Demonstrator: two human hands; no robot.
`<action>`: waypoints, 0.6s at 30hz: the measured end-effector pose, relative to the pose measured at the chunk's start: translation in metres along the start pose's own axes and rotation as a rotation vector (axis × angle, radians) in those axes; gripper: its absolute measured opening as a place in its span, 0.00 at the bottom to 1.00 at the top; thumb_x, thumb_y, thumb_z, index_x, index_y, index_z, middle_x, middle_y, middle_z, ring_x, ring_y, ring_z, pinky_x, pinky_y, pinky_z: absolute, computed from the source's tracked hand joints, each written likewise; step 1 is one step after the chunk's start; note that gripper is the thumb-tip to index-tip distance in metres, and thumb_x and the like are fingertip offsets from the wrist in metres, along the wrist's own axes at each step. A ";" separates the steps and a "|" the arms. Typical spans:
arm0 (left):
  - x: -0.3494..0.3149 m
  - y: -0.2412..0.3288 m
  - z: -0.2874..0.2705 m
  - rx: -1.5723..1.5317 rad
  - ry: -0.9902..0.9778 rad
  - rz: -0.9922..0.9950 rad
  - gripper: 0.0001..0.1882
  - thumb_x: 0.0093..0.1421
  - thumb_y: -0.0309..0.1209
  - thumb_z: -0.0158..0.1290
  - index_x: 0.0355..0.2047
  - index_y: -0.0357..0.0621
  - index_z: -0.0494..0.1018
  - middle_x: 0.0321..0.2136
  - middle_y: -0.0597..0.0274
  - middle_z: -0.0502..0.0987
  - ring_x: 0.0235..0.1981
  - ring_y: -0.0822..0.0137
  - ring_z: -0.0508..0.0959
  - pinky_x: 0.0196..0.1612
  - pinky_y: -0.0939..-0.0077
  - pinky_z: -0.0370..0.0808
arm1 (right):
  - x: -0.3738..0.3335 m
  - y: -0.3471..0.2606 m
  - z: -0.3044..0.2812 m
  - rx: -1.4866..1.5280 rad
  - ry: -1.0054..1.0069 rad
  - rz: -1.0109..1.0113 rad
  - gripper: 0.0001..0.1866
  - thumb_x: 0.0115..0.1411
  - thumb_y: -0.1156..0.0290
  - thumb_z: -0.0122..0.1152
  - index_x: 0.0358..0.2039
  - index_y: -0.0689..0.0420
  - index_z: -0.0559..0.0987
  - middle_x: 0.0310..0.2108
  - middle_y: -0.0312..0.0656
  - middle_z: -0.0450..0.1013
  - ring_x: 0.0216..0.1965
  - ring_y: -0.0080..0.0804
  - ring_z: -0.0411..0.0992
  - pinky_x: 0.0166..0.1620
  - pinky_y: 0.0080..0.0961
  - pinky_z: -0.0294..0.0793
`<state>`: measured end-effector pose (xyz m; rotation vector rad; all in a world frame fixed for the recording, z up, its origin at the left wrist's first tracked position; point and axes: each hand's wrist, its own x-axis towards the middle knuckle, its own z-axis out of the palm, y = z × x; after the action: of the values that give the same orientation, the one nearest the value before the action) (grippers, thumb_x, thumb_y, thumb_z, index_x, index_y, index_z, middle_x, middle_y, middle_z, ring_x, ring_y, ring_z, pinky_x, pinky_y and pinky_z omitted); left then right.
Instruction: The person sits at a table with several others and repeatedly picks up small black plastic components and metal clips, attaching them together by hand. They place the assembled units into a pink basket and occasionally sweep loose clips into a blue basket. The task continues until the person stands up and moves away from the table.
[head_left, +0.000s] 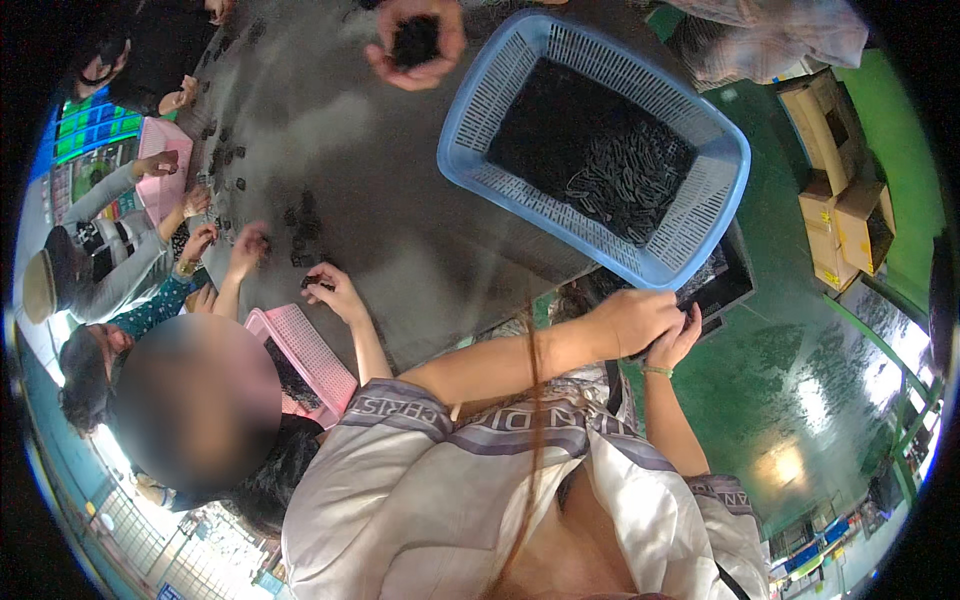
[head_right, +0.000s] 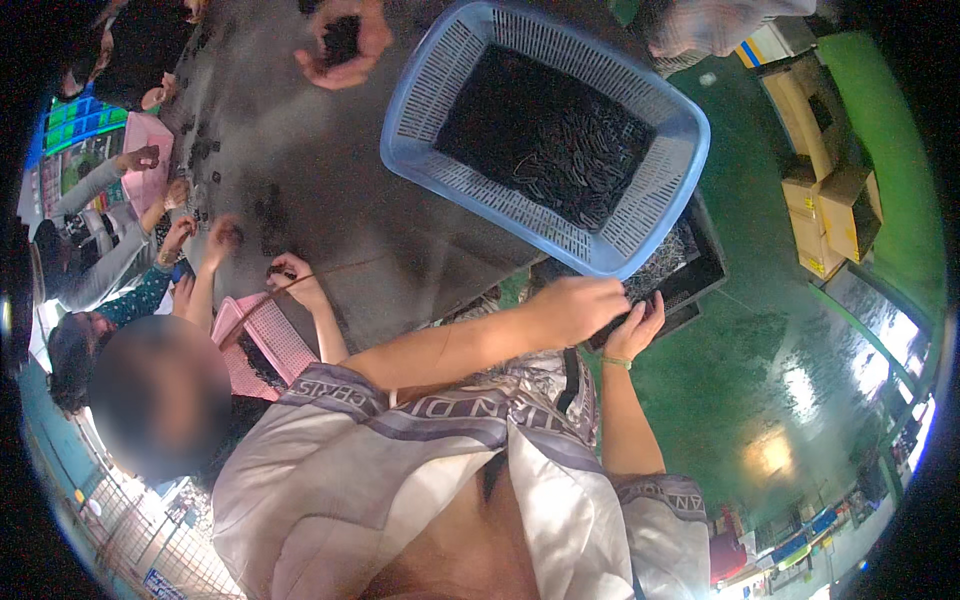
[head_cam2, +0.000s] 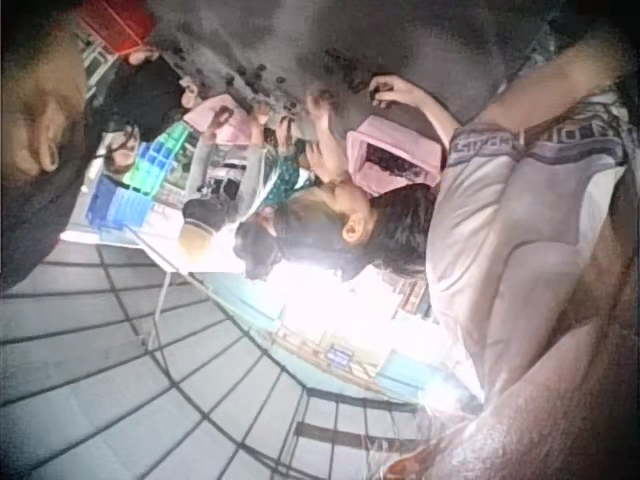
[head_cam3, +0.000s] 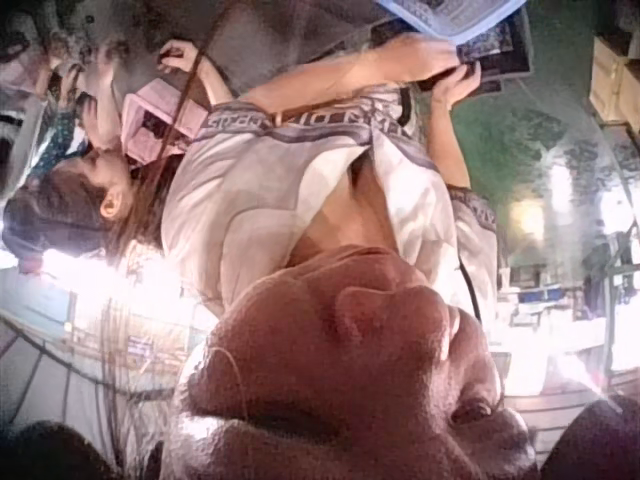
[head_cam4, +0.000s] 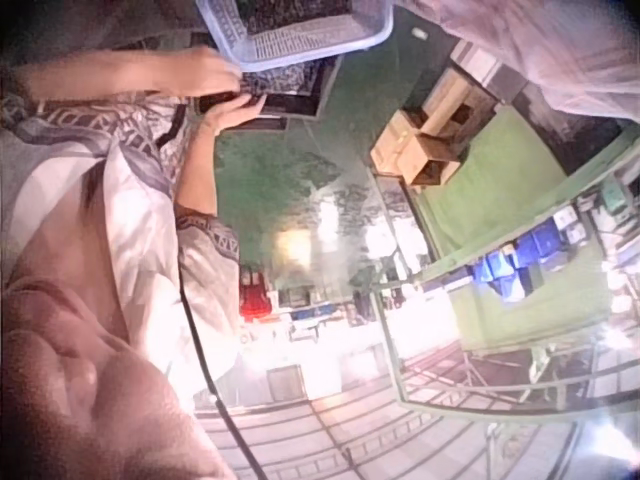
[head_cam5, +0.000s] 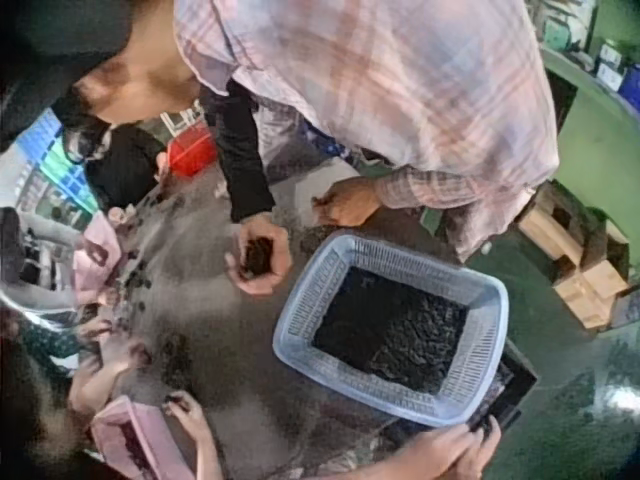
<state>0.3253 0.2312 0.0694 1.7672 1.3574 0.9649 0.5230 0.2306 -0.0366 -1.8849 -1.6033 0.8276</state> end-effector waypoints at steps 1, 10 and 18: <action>0.002 0.008 -0.022 -0.031 0.141 -0.006 0.05 0.56 0.28 0.50 0.31 0.42 0.72 0.31 0.57 0.72 0.34 0.56 0.75 0.34 0.69 0.74 | 0.000 0.007 0.001 -0.042 0.007 0.004 0.22 0.63 0.68 0.49 0.55 0.63 0.65 0.50 0.49 0.64 0.48 0.40 0.66 0.53 0.33 0.65; 0.030 -0.108 -0.113 0.609 0.075 -0.797 0.11 0.51 0.34 0.58 0.28 0.37 0.75 0.30 0.48 0.77 0.35 0.48 0.78 0.38 0.59 0.75 | 0.001 0.014 0.009 -0.028 -0.037 -0.064 0.19 0.63 0.69 0.50 0.53 0.61 0.68 0.44 0.46 0.65 0.41 0.36 0.68 0.47 0.31 0.68; 0.035 -0.109 -0.107 0.680 -0.029 -0.838 0.07 0.54 0.26 0.50 0.30 0.37 0.77 0.33 0.49 0.79 0.37 0.51 0.80 0.39 0.60 0.77 | -0.001 0.035 -0.012 -0.086 -0.021 0.078 0.19 0.62 0.65 0.51 0.52 0.60 0.69 0.43 0.46 0.66 0.39 0.36 0.68 0.43 0.30 0.69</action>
<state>0.1887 0.2976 0.0308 1.3558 2.2975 0.0033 0.5548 0.2236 -0.0541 -2.0165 -1.6100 0.8252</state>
